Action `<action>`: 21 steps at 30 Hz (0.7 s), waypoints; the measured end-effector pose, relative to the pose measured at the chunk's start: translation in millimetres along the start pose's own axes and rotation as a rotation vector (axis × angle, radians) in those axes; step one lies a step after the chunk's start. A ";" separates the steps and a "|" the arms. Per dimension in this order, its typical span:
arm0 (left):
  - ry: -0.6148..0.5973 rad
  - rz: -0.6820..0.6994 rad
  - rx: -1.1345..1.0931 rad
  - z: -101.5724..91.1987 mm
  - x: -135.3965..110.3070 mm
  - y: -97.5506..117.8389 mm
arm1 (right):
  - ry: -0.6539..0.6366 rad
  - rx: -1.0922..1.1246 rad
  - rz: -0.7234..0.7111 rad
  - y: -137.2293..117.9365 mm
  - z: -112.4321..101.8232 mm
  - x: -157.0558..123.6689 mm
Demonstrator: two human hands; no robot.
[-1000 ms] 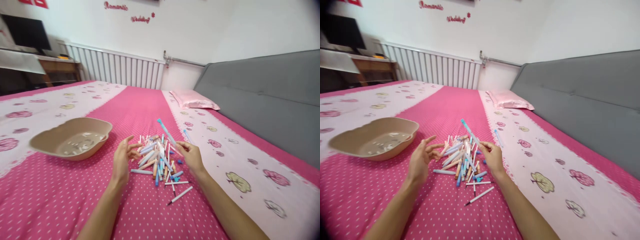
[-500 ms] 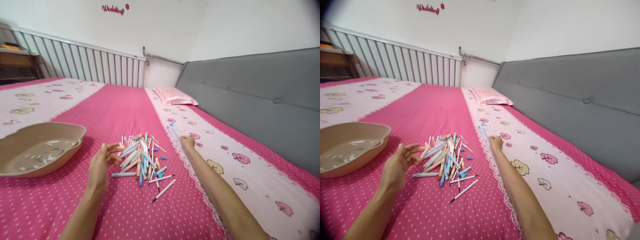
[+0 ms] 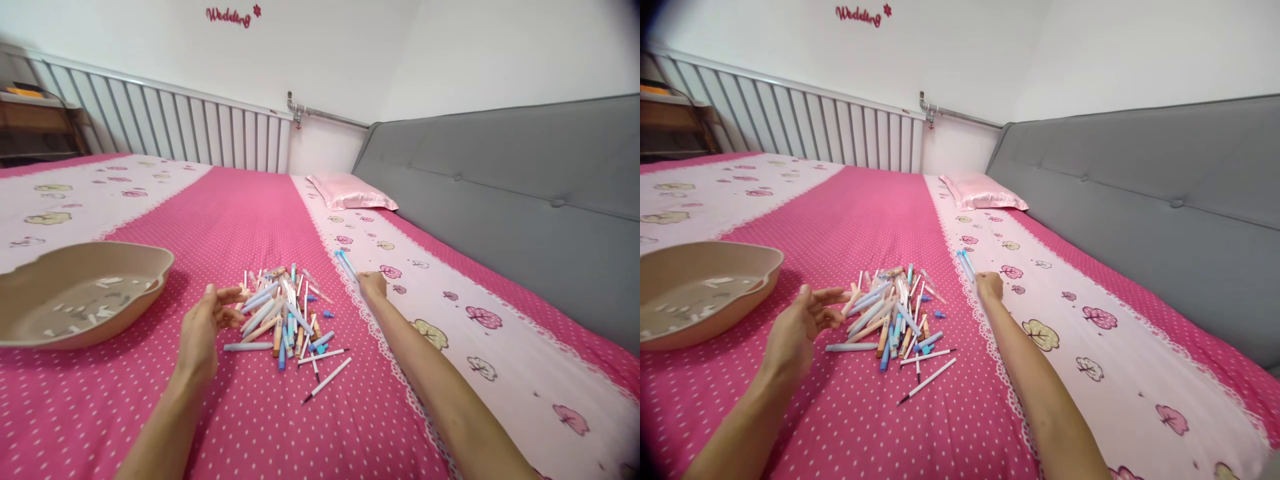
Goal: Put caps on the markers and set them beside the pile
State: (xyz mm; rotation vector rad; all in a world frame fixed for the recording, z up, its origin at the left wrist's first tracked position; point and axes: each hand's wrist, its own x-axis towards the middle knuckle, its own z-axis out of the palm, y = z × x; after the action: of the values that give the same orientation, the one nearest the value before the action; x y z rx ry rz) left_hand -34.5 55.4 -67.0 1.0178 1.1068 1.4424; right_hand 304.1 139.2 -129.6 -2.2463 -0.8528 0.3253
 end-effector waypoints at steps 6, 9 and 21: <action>-0.005 0.001 0.014 -1.0 0.2 -1.1 | 0.000 -0.034 -0.006 -4.0 -0.7 -4.6; -0.009 -0.005 0.021 -1.0 -0.1 -0.8 | -0.004 -0.047 -0.011 -4.5 -0.6 -5.7; 0.012 -0.019 0.022 -0.2 -1.0 -0.6 | -0.004 -0.093 -0.072 -3.9 0.2 -10.6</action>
State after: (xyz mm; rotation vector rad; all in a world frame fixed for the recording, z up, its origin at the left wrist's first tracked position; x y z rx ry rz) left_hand -34.4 54.4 -67.7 1.0123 1.1401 1.4258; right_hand 294.2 134.4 -127.2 -2.2944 -0.9660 0.2618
